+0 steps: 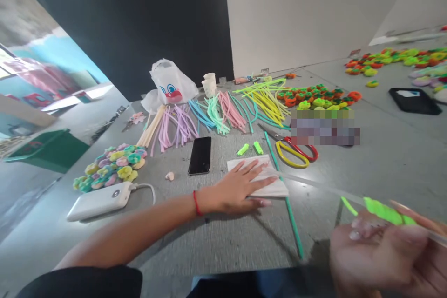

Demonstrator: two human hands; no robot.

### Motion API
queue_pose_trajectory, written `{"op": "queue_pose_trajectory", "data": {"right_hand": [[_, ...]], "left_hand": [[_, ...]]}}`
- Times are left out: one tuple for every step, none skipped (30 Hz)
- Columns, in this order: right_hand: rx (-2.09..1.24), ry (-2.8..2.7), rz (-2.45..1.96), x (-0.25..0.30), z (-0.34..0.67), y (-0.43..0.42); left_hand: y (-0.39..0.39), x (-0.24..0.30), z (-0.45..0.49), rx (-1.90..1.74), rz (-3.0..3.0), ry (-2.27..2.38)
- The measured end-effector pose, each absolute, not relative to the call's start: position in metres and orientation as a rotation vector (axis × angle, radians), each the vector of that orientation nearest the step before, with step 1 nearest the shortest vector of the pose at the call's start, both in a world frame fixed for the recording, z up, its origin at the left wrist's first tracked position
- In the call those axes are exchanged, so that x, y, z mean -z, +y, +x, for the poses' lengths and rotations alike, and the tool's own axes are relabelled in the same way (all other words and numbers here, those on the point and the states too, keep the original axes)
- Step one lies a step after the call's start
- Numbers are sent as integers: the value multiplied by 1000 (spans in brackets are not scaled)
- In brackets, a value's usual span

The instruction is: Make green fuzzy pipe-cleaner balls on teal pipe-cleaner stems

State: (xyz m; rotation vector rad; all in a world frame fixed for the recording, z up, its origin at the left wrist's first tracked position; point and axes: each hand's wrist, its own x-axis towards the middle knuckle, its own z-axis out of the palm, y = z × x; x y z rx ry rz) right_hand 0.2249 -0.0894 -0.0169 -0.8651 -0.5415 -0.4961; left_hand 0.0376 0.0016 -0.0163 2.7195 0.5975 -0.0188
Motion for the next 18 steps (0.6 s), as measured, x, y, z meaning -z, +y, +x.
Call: {"op": "queue_pose_trajectory", "data": {"right_hand": [[495, -547, -831, 18, 225, -88], [478, -541, -817, 18, 225, -87], [450, -533, -812, 19, 226, -87], [423, -522, -810, 20, 226, -87], [394, -512, -808, 20, 226, -87], [376, -502, -803, 20, 225, -87], [371, -491, -798, 20, 224, -87], [372, -481, -796, 20, 223, -87], [369, -471, -798, 20, 222, -88], [349, -471, -809, 20, 221, -88], [340, -475, -816, 21, 220, -88], [333, -483, -827, 22, 220, -89], [325, -491, -838, 22, 220, -90], [317, -498, -848, 23, 220, -91], [309, -500, -853, 24, 221, -92], [304, -497, -857, 24, 222, -93], [281, -525, -893, 25, 222, -94], [259, -557, -935, 25, 223, -95]], "left_hand": [[6, 17, 43, 3, 2741, 617], [11, 18, 48, -6, 2758, 622], [15, 19, 53, -17, 2770, 616], [20, 21, 57, -23, 2776, 603], [24, 23, 61, -30, 2776, 592], [28, 24, 64, -35, 2771, 582], [31, 26, 65, -43, 2764, 580], [32, 27, 66, -53, 2757, 580], [31, 28, 66, -63, 2747, 578], [28, 29, 64, -74, 2736, 574], [23, 29, 62, -83, 2719, 567], [16, 29, 58, -91, 2698, 549], [7, 28, 53, -97, 2670, 527], [-1, 26, 48, -103, 2637, 496], [-9, 24, 43, -119, 2602, 443], [-14, 21, 38, -135, 2548, 380], [-16, 16, 35, -166, 2483, 335], [-14, 10, 34, -243, 2428, 347]]}}
